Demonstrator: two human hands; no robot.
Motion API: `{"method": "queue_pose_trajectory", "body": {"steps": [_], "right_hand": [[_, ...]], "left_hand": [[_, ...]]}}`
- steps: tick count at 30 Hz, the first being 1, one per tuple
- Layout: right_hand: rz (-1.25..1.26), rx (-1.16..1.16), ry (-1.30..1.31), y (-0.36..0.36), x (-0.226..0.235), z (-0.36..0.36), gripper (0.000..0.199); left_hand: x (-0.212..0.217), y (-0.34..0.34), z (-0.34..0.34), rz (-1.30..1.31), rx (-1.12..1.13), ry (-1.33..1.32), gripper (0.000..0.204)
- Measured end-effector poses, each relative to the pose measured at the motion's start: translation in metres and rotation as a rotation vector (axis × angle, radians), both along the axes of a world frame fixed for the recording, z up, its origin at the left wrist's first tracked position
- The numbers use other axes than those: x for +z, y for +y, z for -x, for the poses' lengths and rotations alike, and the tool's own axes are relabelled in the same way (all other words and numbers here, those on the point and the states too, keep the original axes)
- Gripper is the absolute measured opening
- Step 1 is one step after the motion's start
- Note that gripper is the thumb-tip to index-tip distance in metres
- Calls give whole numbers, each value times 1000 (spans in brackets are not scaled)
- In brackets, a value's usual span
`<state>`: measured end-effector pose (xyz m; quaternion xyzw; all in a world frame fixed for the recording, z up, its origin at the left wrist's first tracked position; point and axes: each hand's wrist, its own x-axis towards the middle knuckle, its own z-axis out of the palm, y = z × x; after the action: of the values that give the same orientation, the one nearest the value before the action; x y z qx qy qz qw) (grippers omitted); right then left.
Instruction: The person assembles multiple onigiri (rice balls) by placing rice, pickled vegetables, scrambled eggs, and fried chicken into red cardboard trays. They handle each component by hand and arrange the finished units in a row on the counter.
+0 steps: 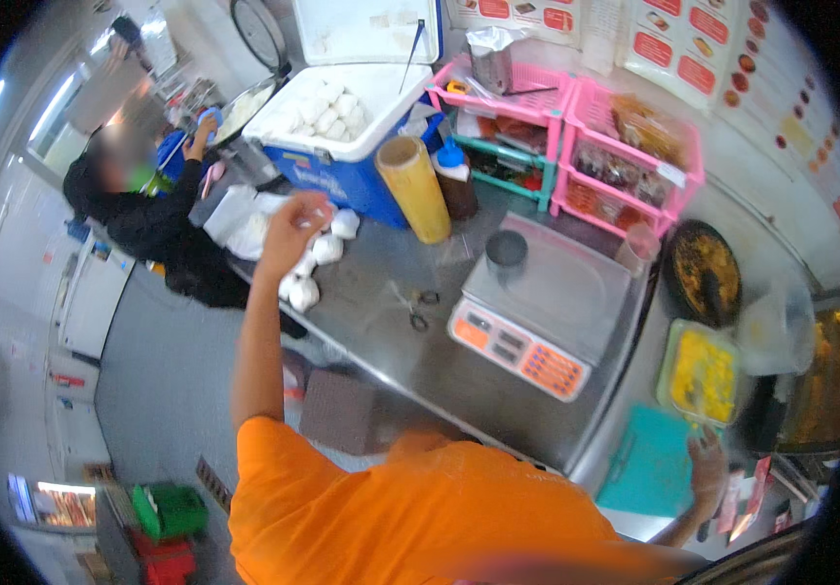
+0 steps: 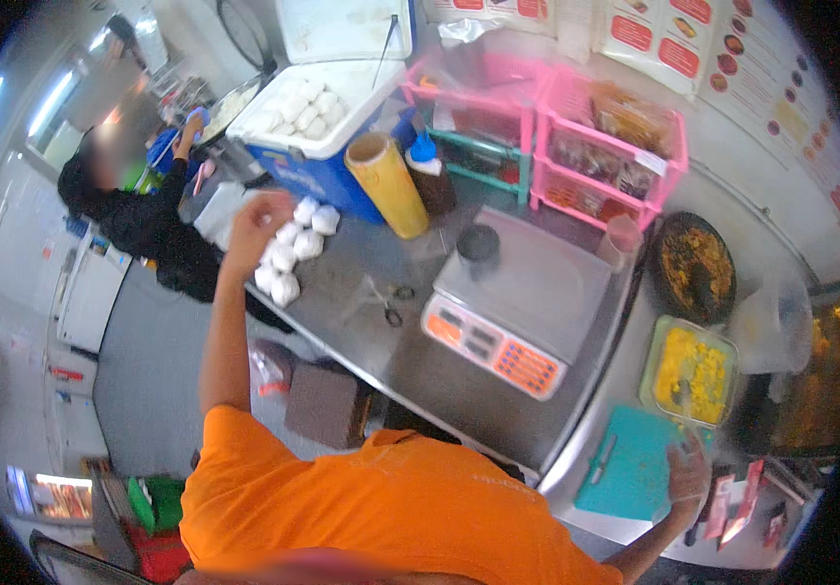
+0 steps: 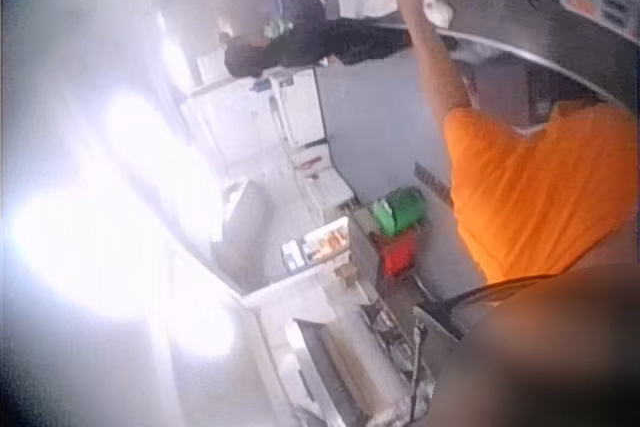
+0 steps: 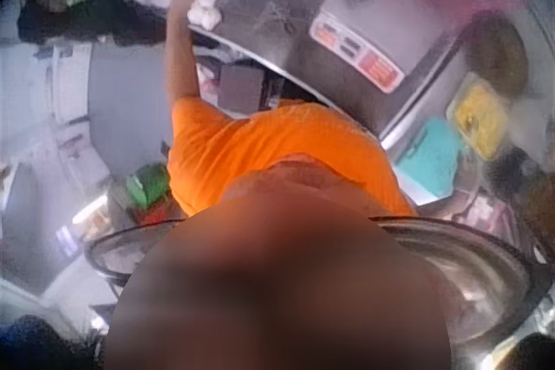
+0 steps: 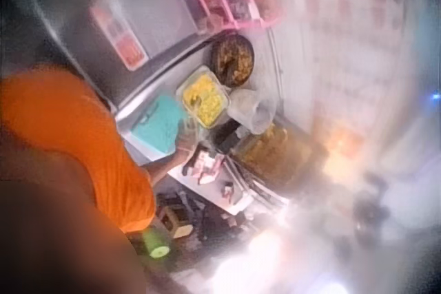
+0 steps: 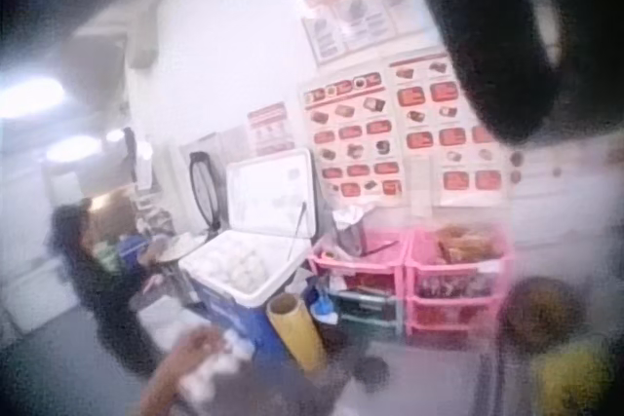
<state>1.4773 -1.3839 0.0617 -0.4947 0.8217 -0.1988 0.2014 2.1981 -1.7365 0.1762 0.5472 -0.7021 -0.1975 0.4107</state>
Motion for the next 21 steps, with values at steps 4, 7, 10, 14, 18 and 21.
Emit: {"method": "queue_pose_trajectory", "body": {"steps": [4, 7, 10, 14, 18, 21], "right_hand": [[2, 32, -536, -103, -4, -153, 63], [-200, 17, -651, -173, 16, -244, 66], [-262, 62, -660, -243, 71, -319, 68], [-70, 454, -74, -359, 166, -378, 56], [153, 646, 302, -498, 217, -446, 54], [435, 1038, 533, -637, 201, -511, 34]], "left_hand": [[26, -222, -45, -3, -44, 73, 31], [-11, -369, -49, -388, -162, -147, 45], [-66, -456, -43, -717, -286, -738, 67], [-123, -485, -42, -827, -464, -1026, 83], [-155, -499, -46, -1106, -348, -717, 92], [-165, -508, -50, -1363, -381, -638, 92]]}}
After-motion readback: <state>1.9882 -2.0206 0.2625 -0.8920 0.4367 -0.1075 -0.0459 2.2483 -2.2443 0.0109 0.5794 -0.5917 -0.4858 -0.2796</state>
